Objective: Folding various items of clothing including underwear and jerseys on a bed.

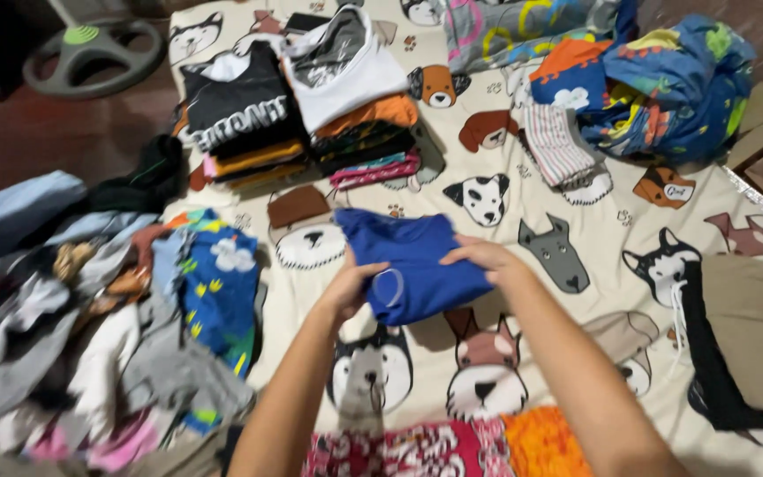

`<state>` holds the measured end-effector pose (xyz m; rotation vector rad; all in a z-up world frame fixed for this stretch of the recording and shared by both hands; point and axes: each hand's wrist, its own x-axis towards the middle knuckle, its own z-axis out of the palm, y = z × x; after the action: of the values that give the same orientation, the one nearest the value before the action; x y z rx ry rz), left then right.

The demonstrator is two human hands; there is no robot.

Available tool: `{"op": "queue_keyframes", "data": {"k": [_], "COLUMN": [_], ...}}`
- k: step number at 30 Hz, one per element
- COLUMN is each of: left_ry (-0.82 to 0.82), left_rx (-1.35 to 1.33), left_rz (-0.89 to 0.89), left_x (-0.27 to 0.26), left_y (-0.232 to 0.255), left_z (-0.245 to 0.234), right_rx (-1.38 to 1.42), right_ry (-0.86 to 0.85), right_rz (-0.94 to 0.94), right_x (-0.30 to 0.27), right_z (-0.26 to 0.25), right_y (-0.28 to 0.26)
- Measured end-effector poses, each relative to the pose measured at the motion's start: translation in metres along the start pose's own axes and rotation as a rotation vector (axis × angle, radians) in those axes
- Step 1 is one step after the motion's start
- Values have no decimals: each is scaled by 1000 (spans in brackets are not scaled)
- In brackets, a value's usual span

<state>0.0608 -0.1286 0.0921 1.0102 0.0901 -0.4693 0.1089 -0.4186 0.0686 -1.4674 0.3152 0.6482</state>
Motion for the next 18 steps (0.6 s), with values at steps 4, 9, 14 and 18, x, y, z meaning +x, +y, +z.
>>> {"op": "queue_keyframes", "data": {"k": [4,9,14,18], "left_ry": [-79,-191,-59,429], "left_rx": [63,262,331,803], "left_rz": [41,338,385,495], "left_x": [91,245,387,424], "left_y": [-17,-9,30,3], "left_z": [35,73,83,88], "right_rx": [76,-31,-90,-889], "right_ry": [34,80,209,652], "right_rz": [-46,-286,-534,-820], "right_x": [-7,42,119,223], "right_z": [-66,-145,-179,-200], "right_y": [-38,-108,-198,-171]}}
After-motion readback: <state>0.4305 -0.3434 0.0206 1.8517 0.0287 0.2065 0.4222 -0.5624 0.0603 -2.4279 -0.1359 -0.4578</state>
